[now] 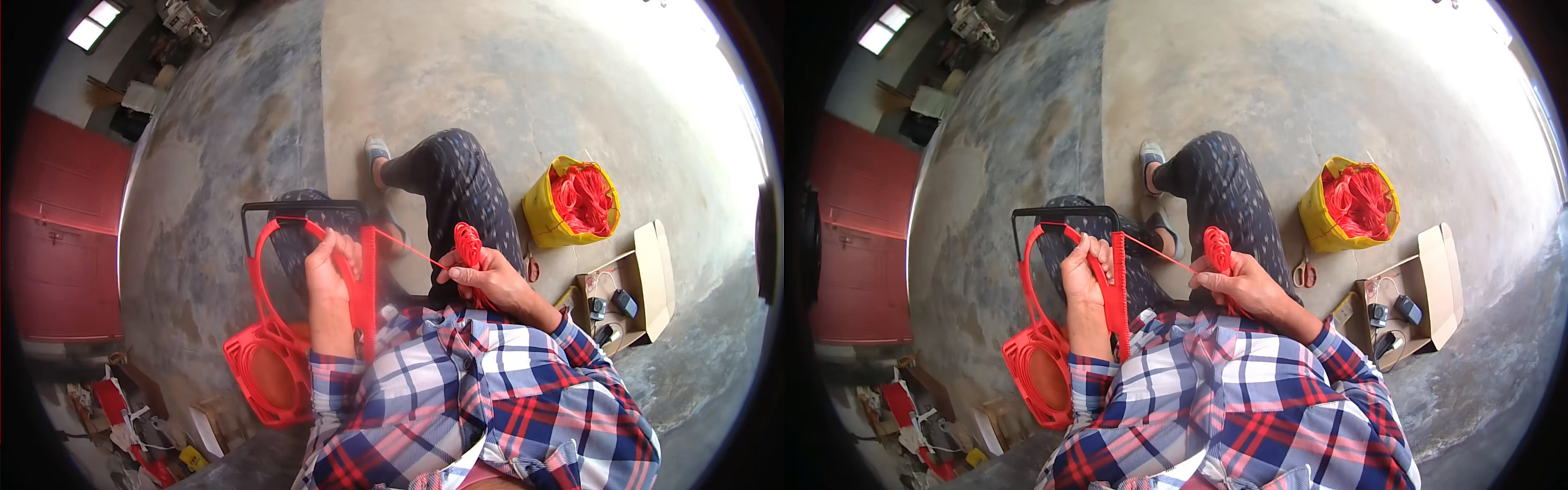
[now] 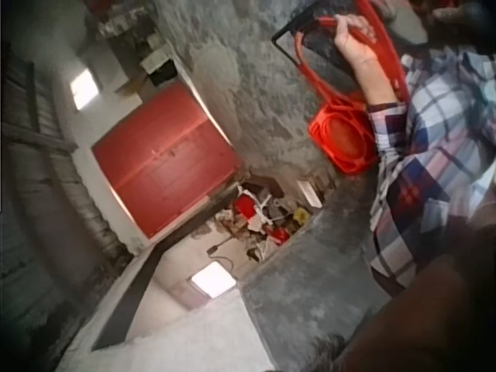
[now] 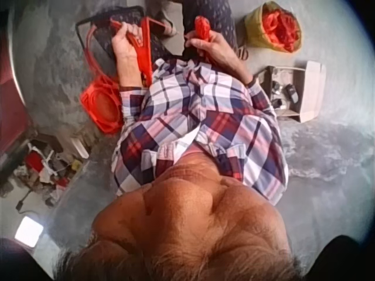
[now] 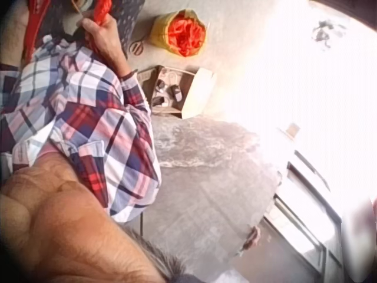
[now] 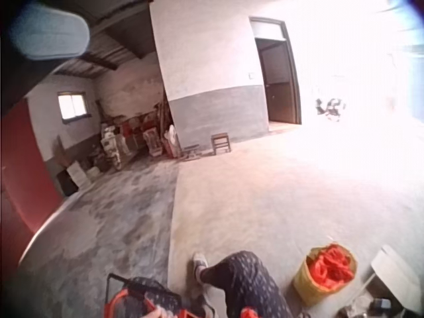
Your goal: Wrapping red plastic string around a red plastic furniture frame.
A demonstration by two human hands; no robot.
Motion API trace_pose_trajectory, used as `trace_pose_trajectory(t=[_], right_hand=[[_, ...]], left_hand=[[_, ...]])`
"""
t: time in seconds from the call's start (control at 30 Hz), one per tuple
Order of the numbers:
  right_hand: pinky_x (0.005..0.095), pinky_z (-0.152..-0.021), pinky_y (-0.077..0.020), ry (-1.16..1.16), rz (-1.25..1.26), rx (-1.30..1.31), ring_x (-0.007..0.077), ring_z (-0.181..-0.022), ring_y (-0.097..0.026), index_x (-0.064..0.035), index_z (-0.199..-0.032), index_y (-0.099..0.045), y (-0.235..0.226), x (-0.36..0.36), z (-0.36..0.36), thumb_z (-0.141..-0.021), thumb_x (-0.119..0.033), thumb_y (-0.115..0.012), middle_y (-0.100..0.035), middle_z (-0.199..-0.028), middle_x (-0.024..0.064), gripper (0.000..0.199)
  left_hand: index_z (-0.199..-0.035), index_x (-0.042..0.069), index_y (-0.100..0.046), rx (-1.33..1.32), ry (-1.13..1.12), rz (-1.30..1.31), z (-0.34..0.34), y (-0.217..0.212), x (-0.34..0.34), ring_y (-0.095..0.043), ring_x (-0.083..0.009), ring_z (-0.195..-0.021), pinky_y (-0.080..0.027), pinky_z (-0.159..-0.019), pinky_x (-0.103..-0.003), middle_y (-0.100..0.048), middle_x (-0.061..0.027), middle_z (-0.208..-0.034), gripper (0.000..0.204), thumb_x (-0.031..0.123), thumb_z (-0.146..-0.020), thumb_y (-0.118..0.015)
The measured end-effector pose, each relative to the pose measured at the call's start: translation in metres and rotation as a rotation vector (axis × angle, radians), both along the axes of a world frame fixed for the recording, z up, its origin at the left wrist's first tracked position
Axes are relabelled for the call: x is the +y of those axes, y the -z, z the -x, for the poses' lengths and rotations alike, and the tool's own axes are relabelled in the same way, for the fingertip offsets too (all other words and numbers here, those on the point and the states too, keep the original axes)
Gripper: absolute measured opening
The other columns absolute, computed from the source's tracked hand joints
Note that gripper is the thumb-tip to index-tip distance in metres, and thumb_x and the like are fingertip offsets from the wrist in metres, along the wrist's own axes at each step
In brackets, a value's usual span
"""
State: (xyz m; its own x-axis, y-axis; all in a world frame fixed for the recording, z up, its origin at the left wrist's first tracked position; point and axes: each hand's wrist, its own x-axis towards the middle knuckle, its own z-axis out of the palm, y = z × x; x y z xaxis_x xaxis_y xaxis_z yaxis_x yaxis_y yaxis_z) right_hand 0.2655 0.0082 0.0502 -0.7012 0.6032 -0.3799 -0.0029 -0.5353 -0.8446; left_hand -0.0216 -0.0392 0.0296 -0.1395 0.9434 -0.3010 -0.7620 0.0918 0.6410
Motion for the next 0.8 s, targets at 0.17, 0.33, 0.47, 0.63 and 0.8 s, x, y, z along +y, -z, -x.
trace_pose_trajectory(t=[0.17, 0.33, 0.47, 0.63, 0.8], right_hand=[[0.0213, -0.055, -0.0405, 0.019, 0.005, -0.010, 0.0058, -0.059, -0.048, -0.0040, -0.106, -0.064, -0.014, -0.003, 0.001, -0.091, -0.024, -0.065, -0.059, -0.076, -0.0014, 0.025], [0.0219, -0.058, -0.0438, -0.143, -0.035, -0.060, 0.0067, -0.064, -0.052, -0.0025, -0.113, -0.060, -0.013, -0.005, 0.001, -0.091, -0.024, -0.064, -0.067, -0.093, 0.0015, 0.030], [0.0218, -0.058, -0.0435, -0.133, -0.066, -0.027, 0.0065, -0.065, -0.052, -0.0021, -0.115, -0.059, -0.015, -0.008, 0.002, -0.092, -0.023, -0.063, -0.066, -0.094, 0.0013, 0.032], [0.0214, -0.059, -0.0437, -0.097, -0.035, 0.001, 0.0064, -0.065, -0.052, -0.0028, -0.117, -0.058, -0.016, -0.011, 0.000, -0.092, -0.021, -0.064, -0.066, -0.094, 0.0014, 0.031], [0.0212, -0.060, -0.0446, -0.062, -0.061, -0.022, 0.0059, -0.066, -0.052, -0.0031, -0.117, -0.058, -0.020, -0.009, -0.003, -0.092, -0.019, -0.064, -0.066, -0.095, 0.0016, 0.030]], left_hand=[[-0.066, 0.009, -0.048, -0.023, -0.033, 0.033, -0.001, -0.002, -0.004, -0.044, -0.0167, -0.048, -0.036, -0.039, -0.029, -0.048, -0.0050, -0.061, 0.037, 0.032, -0.095, -0.052], [-0.067, 0.009, -0.048, -0.048, -0.018, 0.010, -0.001, -0.004, -0.002, -0.044, -0.0166, -0.048, -0.036, -0.038, -0.029, -0.048, -0.0048, -0.062, 0.037, 0.032, -0.095, -0.052], [-0.067, 0.009, -0.049, -0.080, -0.015, 0.008, -0.002, 0.000, 0.001, -0.043, -0.0168, -0.048, -0.035, -0.038, -0.030, -0.047, -0.0048, -0.061, 0.037, 0.032, -0.096, -0.052], [-0.067, 0.008, -0.048, -0.072, -0.015, 0.014, -0.001, -0.004, 0.003, -0.043, -0.0169, -0.048, -0.035, -0.038, -0.030, -0.047, -0.0052, -0.061, 0.038, 0.032, -0.096, -0.051], [-0.066, 0.009, -0.048, -0.066, 0.029, -0.020, 0.000, -0.001, 0.009, -0.043, -0.0169, -0.049, -0.036, -0.039, -0.029, -0.047, -0.0057, -0.061, 0.037, 0.031, -0.096, -0.051]])
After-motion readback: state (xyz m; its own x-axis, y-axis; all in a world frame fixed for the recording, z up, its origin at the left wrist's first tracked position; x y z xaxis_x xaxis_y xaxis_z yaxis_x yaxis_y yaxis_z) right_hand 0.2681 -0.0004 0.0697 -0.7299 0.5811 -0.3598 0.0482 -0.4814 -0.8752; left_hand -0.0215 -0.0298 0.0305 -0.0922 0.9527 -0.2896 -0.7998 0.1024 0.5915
